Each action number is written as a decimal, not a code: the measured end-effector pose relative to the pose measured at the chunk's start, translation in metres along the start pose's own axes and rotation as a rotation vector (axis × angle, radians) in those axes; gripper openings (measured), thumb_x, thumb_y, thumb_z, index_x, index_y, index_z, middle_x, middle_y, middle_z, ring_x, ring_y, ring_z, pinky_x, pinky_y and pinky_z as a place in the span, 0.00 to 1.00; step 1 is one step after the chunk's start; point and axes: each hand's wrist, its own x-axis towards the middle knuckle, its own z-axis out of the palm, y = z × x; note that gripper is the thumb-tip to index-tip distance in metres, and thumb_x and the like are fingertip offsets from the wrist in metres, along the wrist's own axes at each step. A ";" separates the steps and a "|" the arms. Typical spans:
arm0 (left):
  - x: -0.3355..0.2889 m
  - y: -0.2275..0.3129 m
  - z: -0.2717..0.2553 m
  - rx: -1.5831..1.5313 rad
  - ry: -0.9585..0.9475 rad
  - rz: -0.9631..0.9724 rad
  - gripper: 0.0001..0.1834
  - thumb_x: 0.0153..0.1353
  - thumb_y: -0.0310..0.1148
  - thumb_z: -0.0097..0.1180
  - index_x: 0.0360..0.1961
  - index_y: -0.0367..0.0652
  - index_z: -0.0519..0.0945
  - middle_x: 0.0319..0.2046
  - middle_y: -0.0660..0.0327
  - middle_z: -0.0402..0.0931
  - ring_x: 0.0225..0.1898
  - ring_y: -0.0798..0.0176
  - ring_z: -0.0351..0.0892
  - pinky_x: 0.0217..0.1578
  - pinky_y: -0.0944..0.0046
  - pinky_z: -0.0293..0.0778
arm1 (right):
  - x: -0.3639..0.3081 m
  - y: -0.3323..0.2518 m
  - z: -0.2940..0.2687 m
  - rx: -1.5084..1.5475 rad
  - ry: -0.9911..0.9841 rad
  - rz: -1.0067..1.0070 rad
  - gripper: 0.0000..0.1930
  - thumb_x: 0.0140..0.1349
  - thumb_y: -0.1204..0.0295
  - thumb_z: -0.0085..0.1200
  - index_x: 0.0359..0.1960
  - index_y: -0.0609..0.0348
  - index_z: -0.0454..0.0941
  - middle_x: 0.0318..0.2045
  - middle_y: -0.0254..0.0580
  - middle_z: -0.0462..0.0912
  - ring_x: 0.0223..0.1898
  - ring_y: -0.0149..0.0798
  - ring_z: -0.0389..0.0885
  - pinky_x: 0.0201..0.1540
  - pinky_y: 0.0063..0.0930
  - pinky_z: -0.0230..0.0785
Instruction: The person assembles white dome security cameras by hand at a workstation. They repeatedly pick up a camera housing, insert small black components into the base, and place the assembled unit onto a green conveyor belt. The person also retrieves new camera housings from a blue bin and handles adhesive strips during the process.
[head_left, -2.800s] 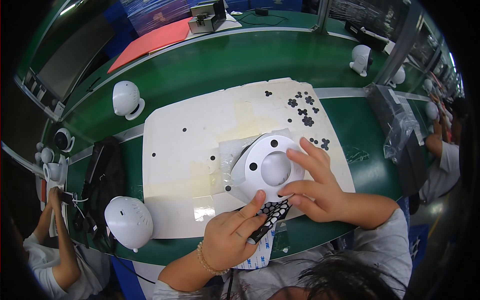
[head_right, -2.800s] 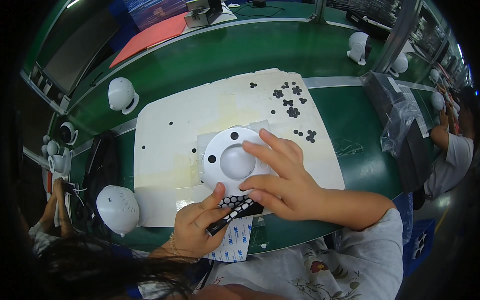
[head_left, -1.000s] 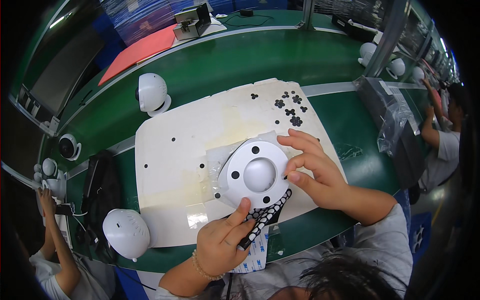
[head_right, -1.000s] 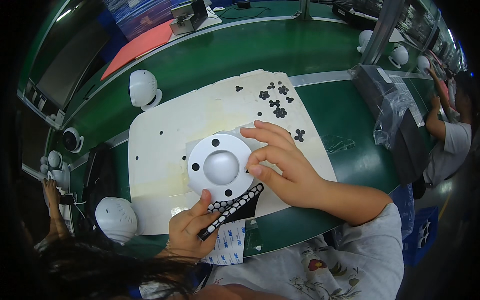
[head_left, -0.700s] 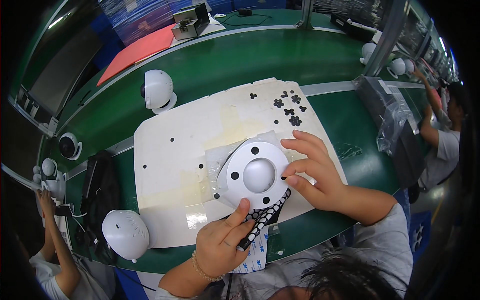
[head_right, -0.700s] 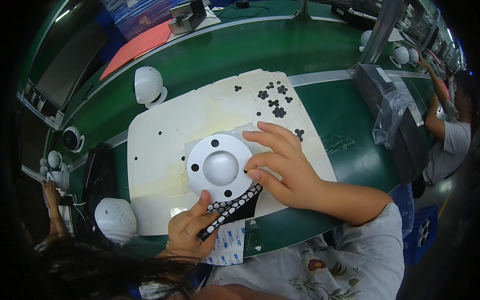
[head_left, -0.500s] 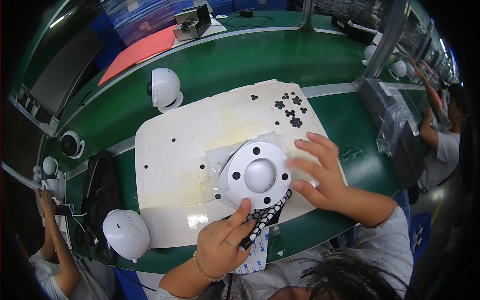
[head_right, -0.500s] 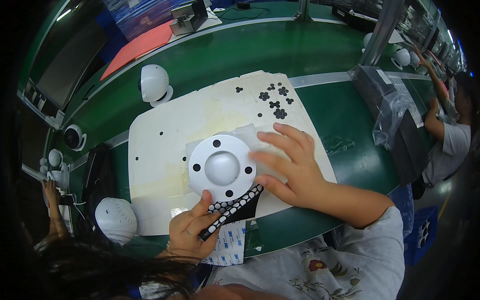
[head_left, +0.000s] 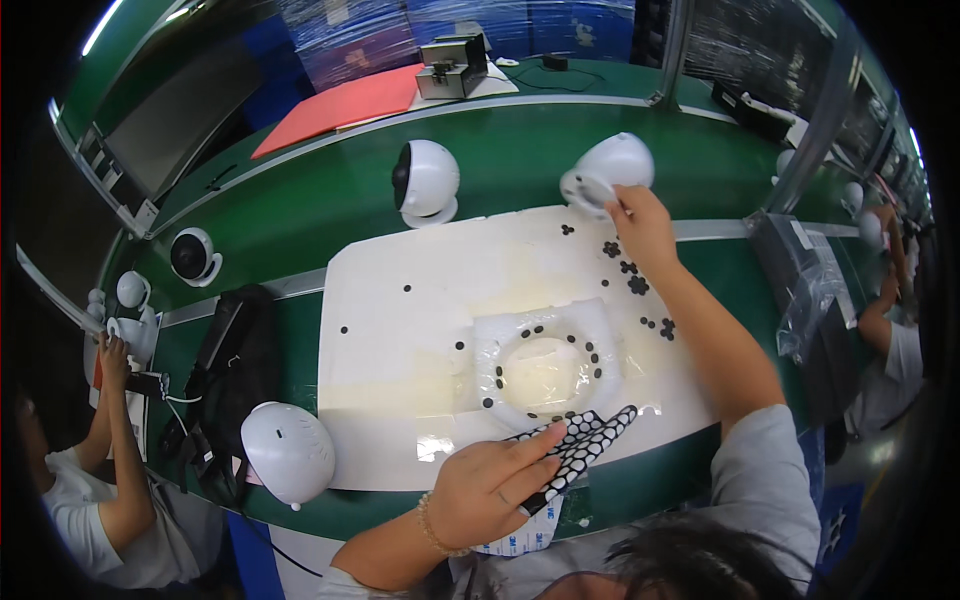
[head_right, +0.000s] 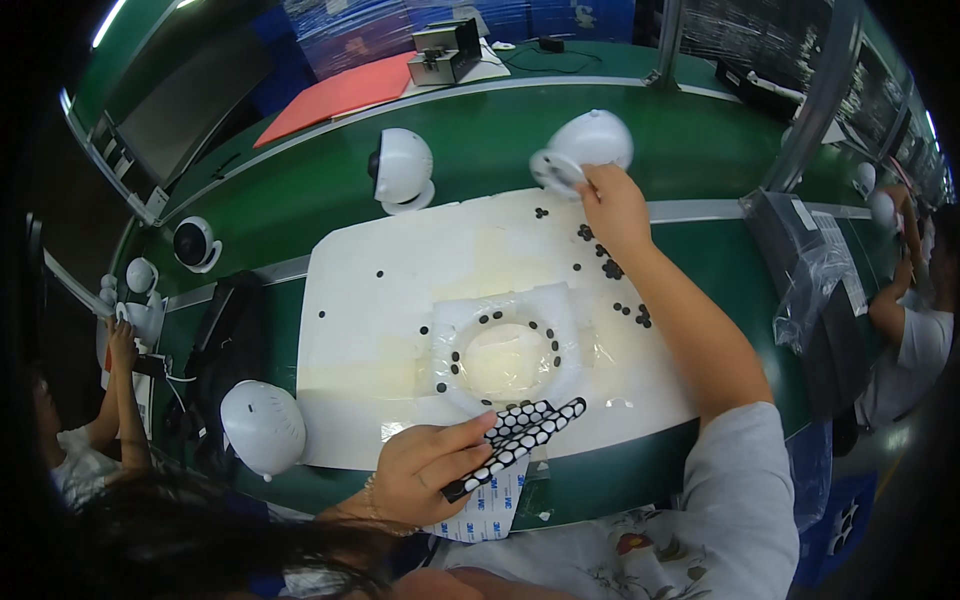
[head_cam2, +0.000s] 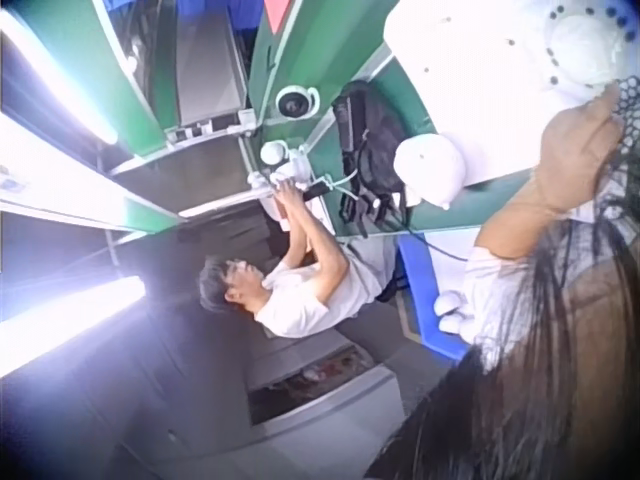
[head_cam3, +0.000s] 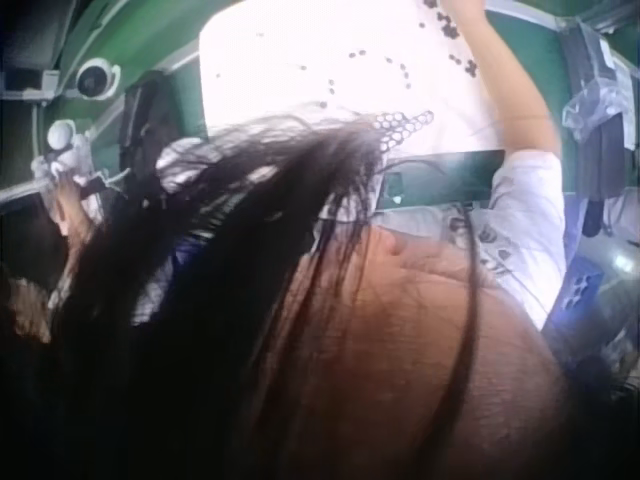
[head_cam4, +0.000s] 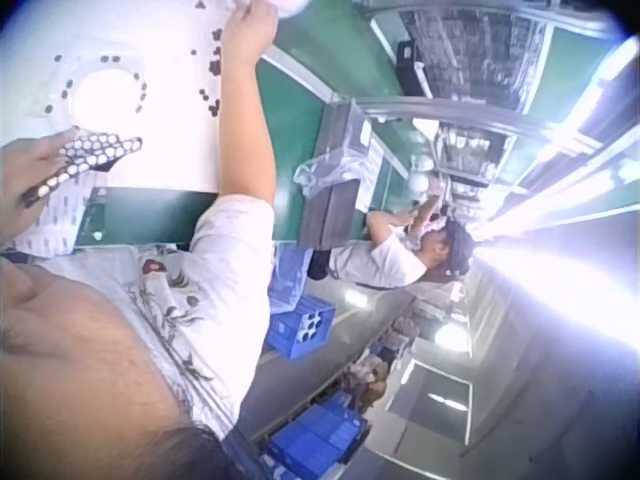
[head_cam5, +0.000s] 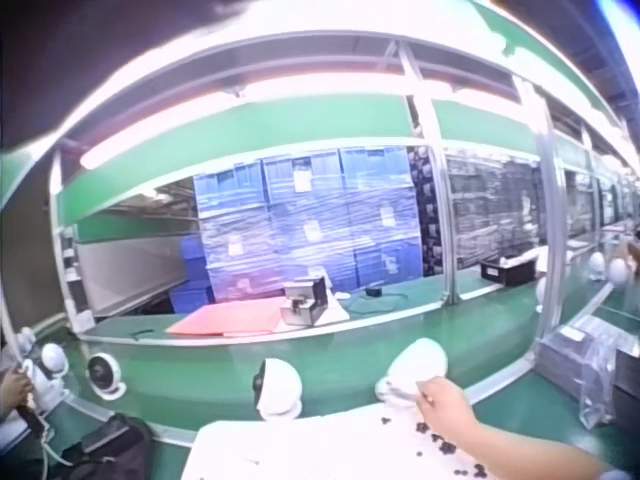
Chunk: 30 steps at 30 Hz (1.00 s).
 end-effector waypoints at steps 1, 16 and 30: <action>0.000 0.000 -0.001 0.000 -0.005 0.003 0.13 0.37 0.21 0.58 0.30 0.36 0.77 0.46 0.54 0.74 0.21 0.63 0.74 0.21 0.69 0.70 | 0.009 0.028 0.009 -0.271 0.038 -0.176 0.09 0.55 0.70 0.47 0.36 0.55 0.77 0.33 0.36 0.77 0.36 0.35 0.76 0.35 0.29 0.67; -0.008 -0.007 0.000 -0.229 -0.030 -0.212 0.21 0.44 0.29 0.57 0.44 0.40 0.72 0.41 0.55 0.75 0.35 0.54 0.76 0.35 0.61 0.73 | 0.037 -0.078 0.130 -0.229 -0.701 -0.518 0.27 0.56 0.52 0.46 0.52 0.57 0.67 0.53 0.45 0.69 0.53 0.45 0.67 0.55 0.35 0.57; -0.007 0.006 -0.002 -0.193 -0.011 -0.293 0.14 0.45 0.26 0.60 0.36 0.38 0.76 0.26 0.53 0.76 0.25 0.54 0.76 0.26 0.63 0.72 | -0.004 -0.114 -0.032 0.823 -0.506 0.349 0.11 0.58 0.64 0.50 0.34 0.61 0.73 0.23 0.32 0.74 0.22 0.22 0.70 0.25 0.14 0.62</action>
